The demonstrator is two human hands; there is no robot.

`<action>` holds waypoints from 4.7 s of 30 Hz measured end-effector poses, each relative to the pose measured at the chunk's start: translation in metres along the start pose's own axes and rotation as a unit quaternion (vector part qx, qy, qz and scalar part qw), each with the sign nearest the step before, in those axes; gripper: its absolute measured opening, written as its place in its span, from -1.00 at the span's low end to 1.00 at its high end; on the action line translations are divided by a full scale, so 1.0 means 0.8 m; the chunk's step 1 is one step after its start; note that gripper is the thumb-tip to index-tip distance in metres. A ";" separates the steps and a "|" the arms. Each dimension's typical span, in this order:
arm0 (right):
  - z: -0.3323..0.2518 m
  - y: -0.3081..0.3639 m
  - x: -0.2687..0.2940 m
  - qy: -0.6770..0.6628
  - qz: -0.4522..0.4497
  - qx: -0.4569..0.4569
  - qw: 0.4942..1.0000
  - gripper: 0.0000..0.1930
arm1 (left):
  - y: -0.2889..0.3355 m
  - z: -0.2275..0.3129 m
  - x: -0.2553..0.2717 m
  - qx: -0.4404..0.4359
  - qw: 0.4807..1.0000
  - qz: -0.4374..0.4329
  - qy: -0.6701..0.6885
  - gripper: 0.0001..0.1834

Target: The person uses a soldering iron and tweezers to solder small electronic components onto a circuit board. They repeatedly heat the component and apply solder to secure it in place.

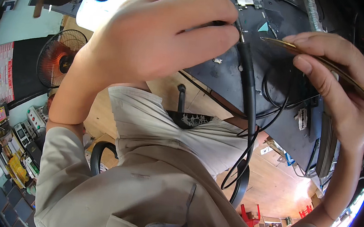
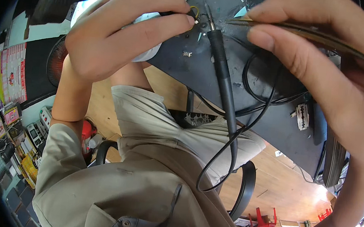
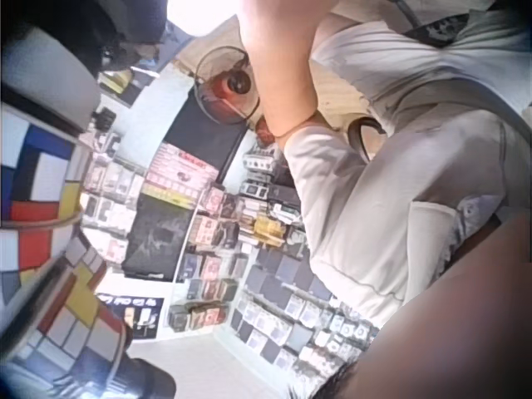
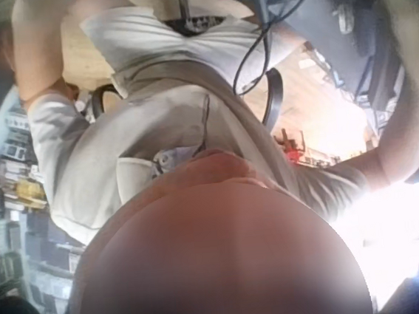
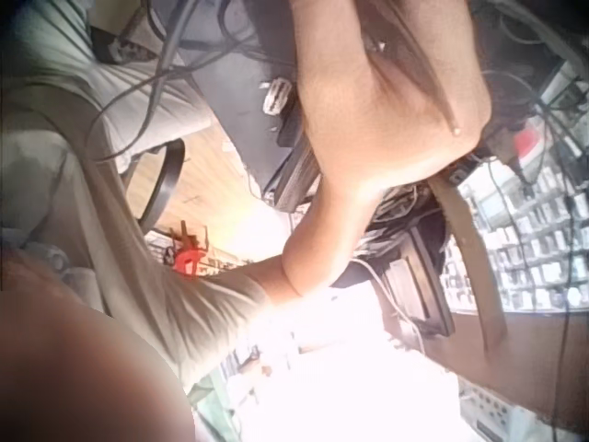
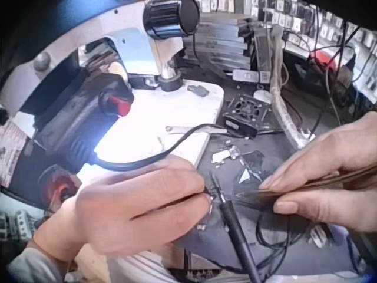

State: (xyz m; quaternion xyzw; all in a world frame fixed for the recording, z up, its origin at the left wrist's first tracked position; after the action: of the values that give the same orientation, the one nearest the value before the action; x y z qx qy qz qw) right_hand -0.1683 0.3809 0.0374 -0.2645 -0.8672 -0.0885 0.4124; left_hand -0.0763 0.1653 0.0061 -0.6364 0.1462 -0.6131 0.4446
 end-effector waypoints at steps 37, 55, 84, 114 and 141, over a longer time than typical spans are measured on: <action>0.047 0.055 0.046 0.048 0.074 -0.124 0.988 -0.74 | -0.014 0.102 -0.096 0.194 0.966 0.098 0.141 -0.68; 0.055 0.055 0.061 0.013 0.058 -0.079 0.995 -0.73 | -0.032 0.131 -0.156 0.278 0.912 0.286 0.096 -0.66; 0.037 0.031 0.027 -0.017 0.022 -0.081 0.996 -0.78 | -0.013 0.013 -0.008 0.140 0.987 -0.071 -0.017 -0.53; 0.009 -0.012 0.004 0.054 -0.019 -0.052 0.997 -0.80 | 0.005 -0.044 -0.024 -0.161 0.981 0.109 -0.010 -0.78; 0.011 -0.031 -0.001 0.061 -0.052 -0.094 0.992 -0.80 | -0.003 -0.035 -0.011 -0.077 0.989 0.108 0.061 -0.72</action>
State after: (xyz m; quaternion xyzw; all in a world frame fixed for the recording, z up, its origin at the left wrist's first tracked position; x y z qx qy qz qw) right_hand -0.1870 0.3625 0.0328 -0.2510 -0.8408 -0.2071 0.4327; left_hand -0.1048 0.1625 -0.0020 -0.6104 0.2881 -0.5861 0.4481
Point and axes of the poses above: each hand's wrist, its own y-axis away from the middle knuckle, its own x-axis out of the back of the hand, z = x × y, the point moved 5 cm from there along -y, towards the middle knuckle, and after that the axes turned 11 degrees about y, right-handed, at the moved point
